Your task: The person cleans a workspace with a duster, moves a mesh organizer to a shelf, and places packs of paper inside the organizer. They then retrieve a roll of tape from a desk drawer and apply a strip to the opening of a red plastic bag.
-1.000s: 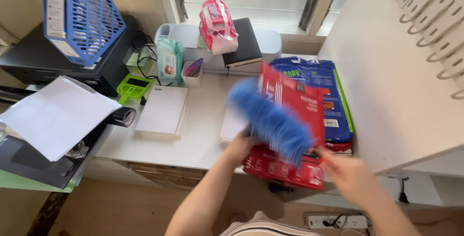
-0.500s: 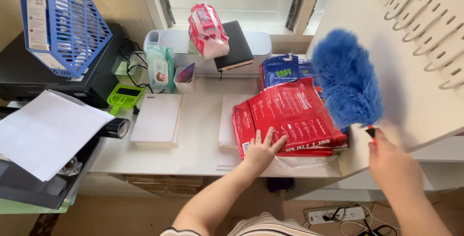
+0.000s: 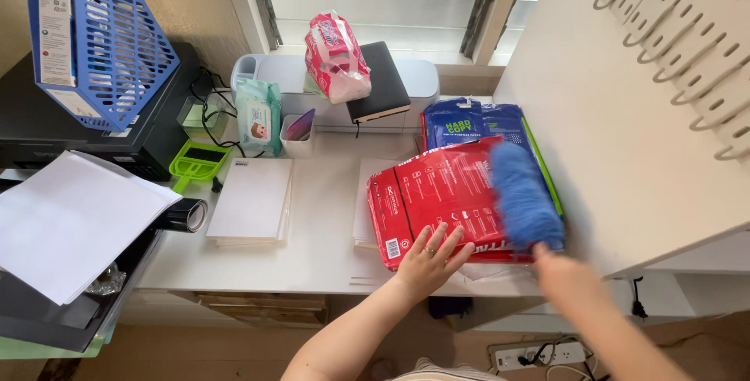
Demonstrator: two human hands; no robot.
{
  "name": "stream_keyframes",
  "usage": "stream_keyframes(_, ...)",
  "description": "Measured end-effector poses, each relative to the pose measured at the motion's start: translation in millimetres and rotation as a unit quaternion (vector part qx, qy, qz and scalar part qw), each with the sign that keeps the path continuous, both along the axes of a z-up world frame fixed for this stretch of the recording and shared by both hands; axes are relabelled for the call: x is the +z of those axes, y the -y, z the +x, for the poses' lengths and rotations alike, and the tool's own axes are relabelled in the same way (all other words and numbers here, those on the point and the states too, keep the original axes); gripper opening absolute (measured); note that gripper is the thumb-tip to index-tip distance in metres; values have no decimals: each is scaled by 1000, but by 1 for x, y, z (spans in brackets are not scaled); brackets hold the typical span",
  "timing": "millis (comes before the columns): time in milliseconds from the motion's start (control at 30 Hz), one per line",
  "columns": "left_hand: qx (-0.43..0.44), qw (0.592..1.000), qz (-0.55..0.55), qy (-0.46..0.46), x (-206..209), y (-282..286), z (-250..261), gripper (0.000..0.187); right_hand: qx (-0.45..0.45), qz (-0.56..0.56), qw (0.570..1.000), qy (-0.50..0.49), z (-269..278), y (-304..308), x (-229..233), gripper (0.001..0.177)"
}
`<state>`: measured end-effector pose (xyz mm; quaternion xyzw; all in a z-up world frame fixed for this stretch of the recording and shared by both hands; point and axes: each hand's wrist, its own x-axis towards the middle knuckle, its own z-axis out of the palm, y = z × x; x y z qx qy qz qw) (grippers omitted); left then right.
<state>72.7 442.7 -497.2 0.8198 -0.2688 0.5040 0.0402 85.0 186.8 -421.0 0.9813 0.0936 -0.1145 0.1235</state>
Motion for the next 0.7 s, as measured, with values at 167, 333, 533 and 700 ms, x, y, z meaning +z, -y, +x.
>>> stream_keyframes(167,51,997,-48,-22,-4,3,-5,16,25,14,998,-47,2,11,-25,55)
stream_keyframes(333,111,990,-76,-36,-6,24,10,25,-33,177,984,-14,-23,12,-22,47)
stream_keyframes(533,42,983,-74,-162,9,10,29,62,-26,231,969,87,-27,23,9,40)
stream_keyframes(700,69,914,-259,-305,76,-63,54,56,-51,370,900,227,-26,14,52,42)
